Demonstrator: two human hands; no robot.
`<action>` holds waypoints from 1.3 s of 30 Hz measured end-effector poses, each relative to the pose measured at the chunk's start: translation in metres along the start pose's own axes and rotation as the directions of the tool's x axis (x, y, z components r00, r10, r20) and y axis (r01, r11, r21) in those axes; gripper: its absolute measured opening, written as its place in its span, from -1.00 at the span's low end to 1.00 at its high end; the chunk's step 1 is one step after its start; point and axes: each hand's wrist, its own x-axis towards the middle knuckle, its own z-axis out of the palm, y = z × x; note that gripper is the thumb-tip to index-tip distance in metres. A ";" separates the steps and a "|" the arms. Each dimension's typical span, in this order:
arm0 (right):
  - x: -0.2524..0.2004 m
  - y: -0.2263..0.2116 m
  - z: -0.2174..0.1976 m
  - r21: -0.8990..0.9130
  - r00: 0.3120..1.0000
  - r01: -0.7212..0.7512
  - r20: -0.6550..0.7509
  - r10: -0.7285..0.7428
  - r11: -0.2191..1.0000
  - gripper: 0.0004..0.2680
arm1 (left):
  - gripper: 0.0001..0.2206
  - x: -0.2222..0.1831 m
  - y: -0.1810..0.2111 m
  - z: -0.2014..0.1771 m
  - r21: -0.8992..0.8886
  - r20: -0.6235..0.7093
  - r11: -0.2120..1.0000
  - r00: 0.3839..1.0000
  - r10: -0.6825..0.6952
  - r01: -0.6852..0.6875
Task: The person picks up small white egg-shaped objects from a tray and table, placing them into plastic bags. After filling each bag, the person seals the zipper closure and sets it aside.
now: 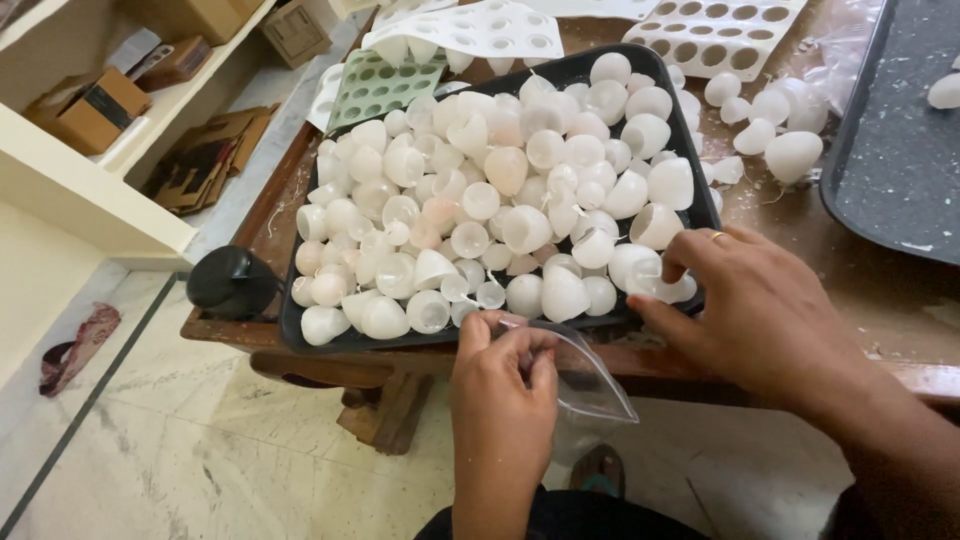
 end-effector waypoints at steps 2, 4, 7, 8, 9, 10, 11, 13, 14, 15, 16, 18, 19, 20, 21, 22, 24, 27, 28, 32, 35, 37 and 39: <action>0.007 0.017 0.004 0.137 0.997 -0.039 0.069 0.029 0.990 -0.69 | -0.82 -0.001 -0.004 -0.002 0.070 0.001 0.997 0.999 0.038 -0.038; 0.005 0.026 -0.008 0.245 0.993 -0.096 0.096 0.075 0.965 -0.73 | -0.78 -0.001 0.000 -0.004 0.058 0.033 0.998 0.999 0.003 -0.005; 0.001 0.054 0.001 0.629 0.986 -0.111 0.165 0.007 0.770 -0.78 | -0.72 -0.002 0.007 -0.004 0.062 0.106 0.997 0.993 -0.056 0.050; -0.001 0.067 0.009 0.848 0.981 -0.078 0.159 -0.111 0.524 -0.80 | -0.69 -0.003 0.011 -0.003 0.079 0.144 0.994 0.986 -0.083 0.073; -0.007 0.052 0.010 0.848 0.981 -0.078 0.158 -0.109 0.525 -0.80 | -0.69 -0.004 0.007 -0.002 0.078 0.145 0.994 0.986 -0.081 0.071; -0.014 0.038 0.010 0.857 0.924 -0.071 0.250 -0.290 0.510 -0.80 | -0.70 -0.005 0.003 0.000 0.095 0.140 0.995 0.990 -0.003 -0.011; -0.020 0.023 0.012 0.866 0.825 -0.070 0.329 -0.460 0.494 -0.81 | -0.70 -0.006 0.000 0.001 0.115 0.137 0.989 0.988 0.075 -0.091; -0.027 -0.003 0.009 0.838 0.851 -0.037 0.312 -0.423 0.544 -0.82 | -0.65 -0.008 0.006 -0.008 0.106 0.164 0.993 0.986 0.043 -0.060; -0.031 -0.016 0.008 0.805 0.874 -0.007 0.293 -0.387 0.593 -0.82 | -0.59 -0.010 0.009 -0.013 0.096 0.191 0.995 0.982 0.009 -0.028; -0.031 -0.018 0.008 0.805 0.874 -0.006 0.293 -0.389 0.593 -0.82 | -0.59 -0.011 0.012 -0.018 0.097 0.189 0.995 0.982 0.009 -0.028; -0.032 -0.019 0.007 0.710 0.873 0.023 0.329 -0.360 0.704 -0.79 | -0.55 -0.012 0.013 -0.023 0.061 0.223 0.998 0.975 0.018 -0.032; -0.035 -0.026 0.003 0.598 0.874 0.053 0.360 -0.327 0.799 -0.76 | -0.52 -0.014 0.011 -0.028 0.023 0.254 0.999 0.967 0.028 -0.035; -0.037 -0.031 -0.001 0.501 0.875 0.085 0.376 -0.305 0.861 -0.75 | -0.52 -0.015 0.007 -0.027 -0.003 0.261 0.998 0.963 0.063 -0.065; -0.040 -0.036 -0.004 0.397 0.877 0.116 0.389 -0.282 0.910 -0.64 | -0.52 -0.016 0.002 -0.027 -0.029 0.267 0.995 0.959 0.099 -0.095; -0.041 -0.036 -0.003 0.395 0.877 0.116 0.390 -0.281 0.911 -0.64 | -0.52 -0.015 0.004 -0.028 -0.031 0.267 0.995 0.959 0.099 -0.094; -0.042 -0.036 -0.002 0.303 0.873 0.159 0.401 -0.277 0.940 -0.67 | -0.48 -0.015 0.006 -0.029 -0.039 0.275 0.997 0.959 0.073 -0.065; -0.043 -0.028 0.011 0.209 0.868 0.206 0.412 -0.278 0.956 -0.70 | -0.43 -0.016 0.003 -0.032 -0.044 0.280 0.998 0.959 0.044 -0.033; -0.042 -0.016 0.027 0.465 0.800 0.567 -0.114 -0.589 0.680 -0.80 | -0.45 -0.016 -0.001 -0.036 -0.112 0.233 0.987 0.962 0.141 -0.117; -0.041 -0.019 0.020 0.502 0.810 0.544 -0.103 -0.578 0.672 -0.79 | -0.41 -0.016 0.003 -0.038 -0.094 0.259 0.994 0.962 0.081 -0.059; -0.039 -0.026 0.006 0.508 0.983 0.148 0.019 -0.182 0.849 -0.78 | -0.33 -0.016 0.008 -0.043 -0.007 0.284 0.999 0.958 -0.045 0.049; -0.024 -0.026 0.017 0.302 0.823 0.488 -0.472 -0.316 0.819 -0.79 | -0.32 -0.014 0.003 -0.044 0.001 0.249 0.997 0.966 -0.072 0.074; -0.015 -0.030 0.023 0.202 0.750 0.557 -0.539 -0.384 0.805 -0.74 | -0.33 -0.012 0.002 -0.046 0.019 0.256 0.996 0.963 -0.087 0.085; -0.010 -0.037 0.027 0.096 0.668 0.617 -0.588 -0.456 0.781 -0.69 | -0.34 -0.012 0.002 -0.047 0.032 0.262 0.994 0.959 -0.108 0.103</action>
